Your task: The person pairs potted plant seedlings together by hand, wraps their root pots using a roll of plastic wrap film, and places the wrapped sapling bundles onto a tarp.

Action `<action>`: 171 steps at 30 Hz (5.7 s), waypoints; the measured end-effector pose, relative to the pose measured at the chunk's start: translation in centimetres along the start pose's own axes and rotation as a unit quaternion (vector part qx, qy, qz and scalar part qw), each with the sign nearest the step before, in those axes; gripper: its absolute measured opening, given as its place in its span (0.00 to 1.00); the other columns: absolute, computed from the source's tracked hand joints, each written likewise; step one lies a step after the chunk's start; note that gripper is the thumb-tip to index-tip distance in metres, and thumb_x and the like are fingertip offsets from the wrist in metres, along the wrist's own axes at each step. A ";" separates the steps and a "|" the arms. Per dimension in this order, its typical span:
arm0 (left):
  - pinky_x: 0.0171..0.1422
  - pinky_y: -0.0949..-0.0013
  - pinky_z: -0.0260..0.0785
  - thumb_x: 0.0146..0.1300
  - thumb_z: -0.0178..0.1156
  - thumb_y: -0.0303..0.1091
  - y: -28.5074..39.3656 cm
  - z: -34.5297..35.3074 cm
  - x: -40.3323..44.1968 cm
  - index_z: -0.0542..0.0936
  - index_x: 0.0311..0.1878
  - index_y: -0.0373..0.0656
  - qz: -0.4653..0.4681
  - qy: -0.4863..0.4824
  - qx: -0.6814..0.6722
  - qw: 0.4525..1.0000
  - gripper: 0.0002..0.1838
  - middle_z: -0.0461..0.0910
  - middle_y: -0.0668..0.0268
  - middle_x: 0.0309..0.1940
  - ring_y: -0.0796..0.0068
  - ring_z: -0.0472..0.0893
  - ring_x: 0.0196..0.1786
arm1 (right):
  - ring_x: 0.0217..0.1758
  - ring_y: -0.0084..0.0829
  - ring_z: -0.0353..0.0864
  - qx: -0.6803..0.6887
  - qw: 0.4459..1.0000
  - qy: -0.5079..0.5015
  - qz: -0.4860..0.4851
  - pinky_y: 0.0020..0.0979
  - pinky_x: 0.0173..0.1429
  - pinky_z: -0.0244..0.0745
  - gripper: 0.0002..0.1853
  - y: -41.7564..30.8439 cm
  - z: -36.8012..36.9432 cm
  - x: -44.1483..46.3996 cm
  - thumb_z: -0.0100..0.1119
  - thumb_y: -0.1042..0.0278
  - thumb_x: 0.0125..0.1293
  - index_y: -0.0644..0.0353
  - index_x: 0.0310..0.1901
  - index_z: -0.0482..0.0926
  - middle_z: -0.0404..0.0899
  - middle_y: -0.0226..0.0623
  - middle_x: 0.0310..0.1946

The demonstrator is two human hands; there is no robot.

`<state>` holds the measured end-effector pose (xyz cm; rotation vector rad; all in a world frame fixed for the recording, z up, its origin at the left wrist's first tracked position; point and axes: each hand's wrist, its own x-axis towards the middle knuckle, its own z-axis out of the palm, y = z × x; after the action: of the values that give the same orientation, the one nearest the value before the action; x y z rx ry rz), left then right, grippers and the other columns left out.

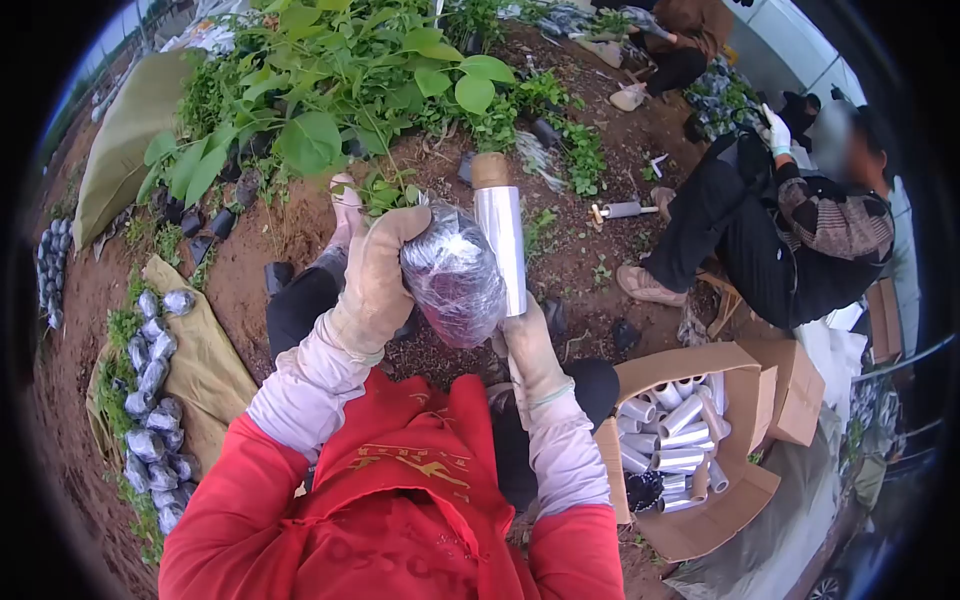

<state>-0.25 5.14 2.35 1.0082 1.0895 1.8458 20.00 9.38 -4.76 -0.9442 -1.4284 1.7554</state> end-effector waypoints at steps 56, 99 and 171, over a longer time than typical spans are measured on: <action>0.62 0.64 0.67 0.48 0.71 0.33 -10.1 -4.0 -6.6 0.64 0.64 0.33 -0.010 0.073 0.151 0.986 0.40 0.74 0.54 0.52 0.64 0.75 0.55 | 0.21 0.26 0.74 0.708 0.660 -0.031 0.250 0.24 0.20 0.73 0.15 2.5 2.7 0.9 0.47 0.72 0.68 0.69 0.54 0.64 0.74 0.40 0.33; 0.69 0.65 0.60 0.59 0.63 0.54 18.0 -58.3 -22.9 0.60 0.72 0.37 0.048 0.764 0.341 0.547 0.44 0.66 0.49 0.66 0.57 0.70 0.65 | 0.40 0.29 0.75 -0.140 0.978 -0.100 -0.116 0.30 0.43 0.72 0.31 4.4 17.6 5.3 0.57 0.46 0.60 0.66 0.54 0.69 0.72 0.36 0.39; 0.37 0.58 0.74 0.57 0.60 0.42 15.7 8.4 -1.8 0.80 0.31 0.44 0.157 -0.551 0.684 0.451 0.11 0.79 0.65 0.28 0.62 0.82 0.33 | 0.42 0.26 0.81 0.115 0.992 0.044 0.021 0.27 0.48 0.77 0.30 8.0 2.3 -5.8 0.63 0.51 0.61 0.64 0.57 0.66 0.78 0.36 0.40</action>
<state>4.72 0.67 19.01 2.7902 1.2912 -0.3848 20.55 1.95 -11.63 -0.9215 -1.1301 1.8389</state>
